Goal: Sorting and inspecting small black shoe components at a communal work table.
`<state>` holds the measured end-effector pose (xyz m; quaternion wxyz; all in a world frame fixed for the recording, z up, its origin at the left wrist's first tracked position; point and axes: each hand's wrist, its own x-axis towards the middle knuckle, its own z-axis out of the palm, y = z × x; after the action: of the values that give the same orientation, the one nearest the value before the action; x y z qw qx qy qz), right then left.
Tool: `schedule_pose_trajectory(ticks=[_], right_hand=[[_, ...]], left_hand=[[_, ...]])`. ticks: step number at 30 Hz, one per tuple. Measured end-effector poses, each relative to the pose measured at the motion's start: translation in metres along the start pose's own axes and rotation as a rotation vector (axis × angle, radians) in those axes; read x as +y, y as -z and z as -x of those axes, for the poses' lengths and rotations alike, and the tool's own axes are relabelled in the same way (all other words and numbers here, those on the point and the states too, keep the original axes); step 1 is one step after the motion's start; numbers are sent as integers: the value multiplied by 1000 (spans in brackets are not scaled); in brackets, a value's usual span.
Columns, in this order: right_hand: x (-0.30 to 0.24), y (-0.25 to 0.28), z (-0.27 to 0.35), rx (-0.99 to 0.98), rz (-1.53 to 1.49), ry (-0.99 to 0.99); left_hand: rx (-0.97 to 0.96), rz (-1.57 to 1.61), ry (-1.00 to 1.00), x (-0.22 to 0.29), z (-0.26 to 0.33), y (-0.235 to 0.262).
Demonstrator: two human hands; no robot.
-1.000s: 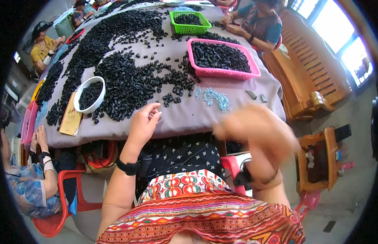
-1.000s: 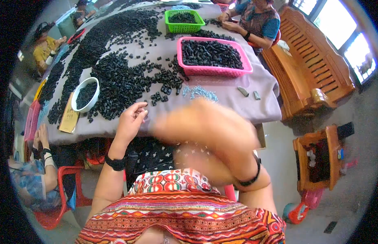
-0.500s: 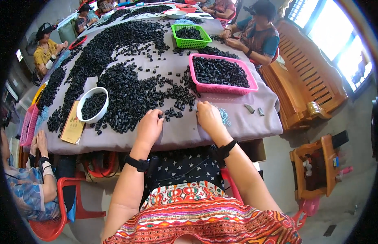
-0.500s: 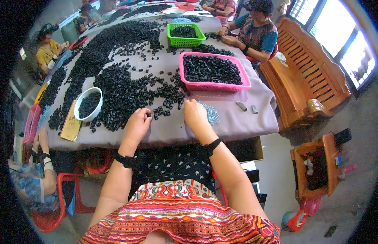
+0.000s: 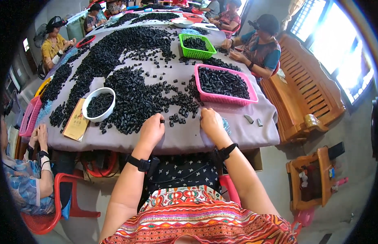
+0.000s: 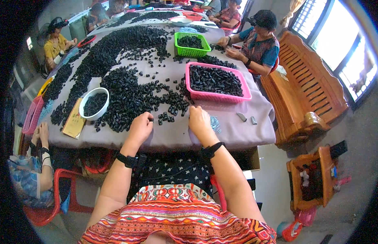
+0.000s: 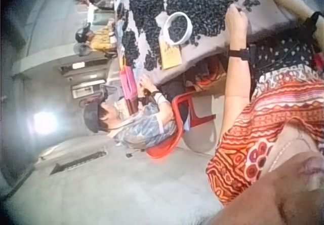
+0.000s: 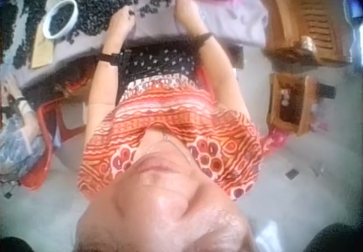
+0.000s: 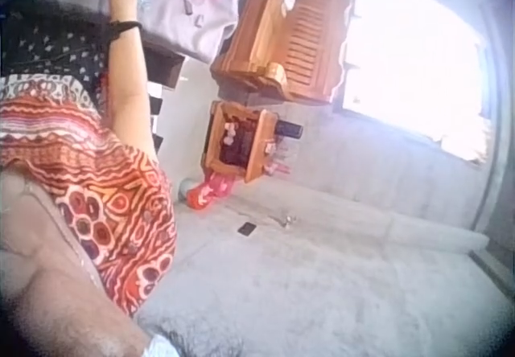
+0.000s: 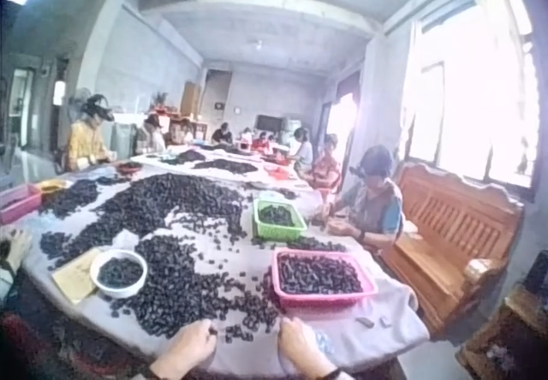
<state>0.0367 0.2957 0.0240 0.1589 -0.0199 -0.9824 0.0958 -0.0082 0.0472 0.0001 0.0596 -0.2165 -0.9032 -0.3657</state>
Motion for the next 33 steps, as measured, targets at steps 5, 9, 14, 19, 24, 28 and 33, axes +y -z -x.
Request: schedule_pose_trajectory(ticks=[5,9,14,19,24,28,33], right_hand=[[-13,30,-6,103,-145,42],[-106,90,-42,277,-476,376],[-174,119,-29,246,-581,617],[-104,51,7,34,-638,336],[-69,25,48,-166,-987,-120],[-56,28,52,-197,-1042,-159],[-54,23,55,-200,-1228,-163]], left_hand=[[112,96,-22,10,9,2],[168,180,-53,7,12,2],[379,1200,55,17,17,-21],[-115,752,137,26,50,0],[-219,889,88,45,57,-11],[-220,895,107,49,55,-9],[-223,900,149,47,53,-10]])
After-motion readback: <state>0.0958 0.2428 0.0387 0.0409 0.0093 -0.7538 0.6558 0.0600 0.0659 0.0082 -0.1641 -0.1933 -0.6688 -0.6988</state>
